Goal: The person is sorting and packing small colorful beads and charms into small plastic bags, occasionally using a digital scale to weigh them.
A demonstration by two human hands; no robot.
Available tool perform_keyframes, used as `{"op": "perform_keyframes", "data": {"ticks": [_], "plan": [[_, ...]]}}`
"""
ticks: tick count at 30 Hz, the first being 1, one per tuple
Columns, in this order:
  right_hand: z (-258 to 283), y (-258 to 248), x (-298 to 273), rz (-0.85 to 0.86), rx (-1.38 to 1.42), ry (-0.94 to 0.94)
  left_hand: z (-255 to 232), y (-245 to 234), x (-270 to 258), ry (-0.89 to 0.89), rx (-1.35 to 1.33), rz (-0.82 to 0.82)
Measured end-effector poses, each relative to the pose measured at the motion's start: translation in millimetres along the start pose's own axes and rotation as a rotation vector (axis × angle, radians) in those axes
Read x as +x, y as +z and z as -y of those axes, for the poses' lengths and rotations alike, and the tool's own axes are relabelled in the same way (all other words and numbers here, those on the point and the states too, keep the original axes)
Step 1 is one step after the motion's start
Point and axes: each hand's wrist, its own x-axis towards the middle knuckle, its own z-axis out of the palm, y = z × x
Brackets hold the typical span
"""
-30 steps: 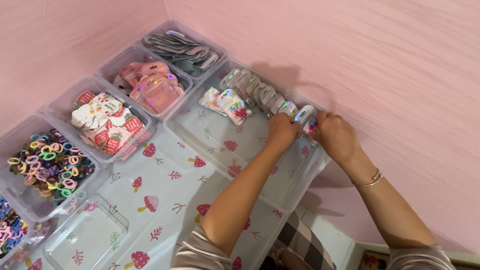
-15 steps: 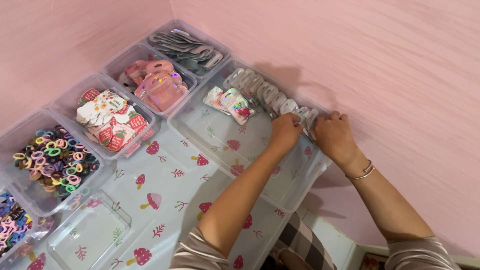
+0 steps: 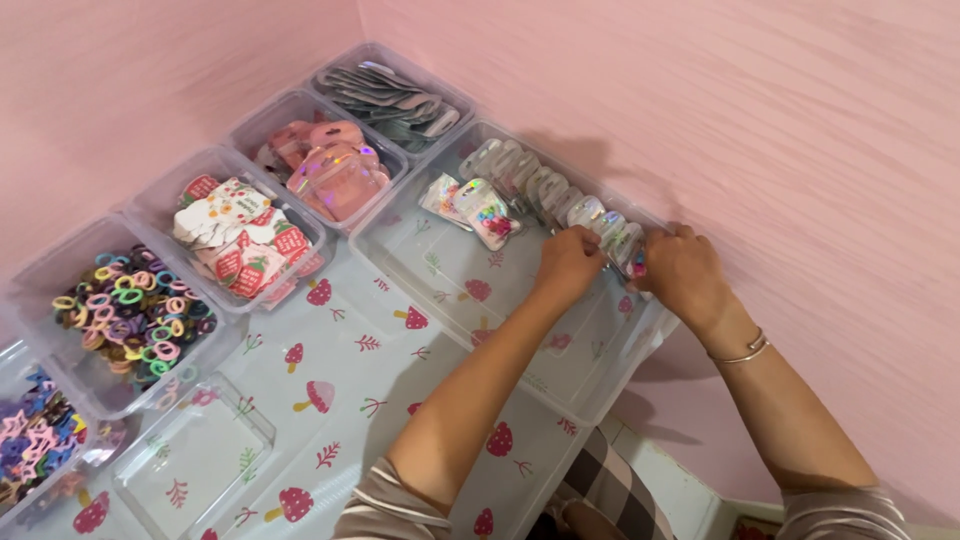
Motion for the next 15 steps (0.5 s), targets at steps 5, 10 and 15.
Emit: {"op": "perform_keyframes", "data": {"ticks": [5,10,15], "plan": [[-2,-61,14,-0.035,0.104,-0.040,-16,-56,-12,0.039,0.108,-0.052],[24,-111,70,-0.242,0.280,-0.137,-30,-156,-52,0.232,0.318,-0.290],[76,-107,178,-0.299,0.503,-0.186,21,-222,-60,0.238,0.876,-0.685]]}}
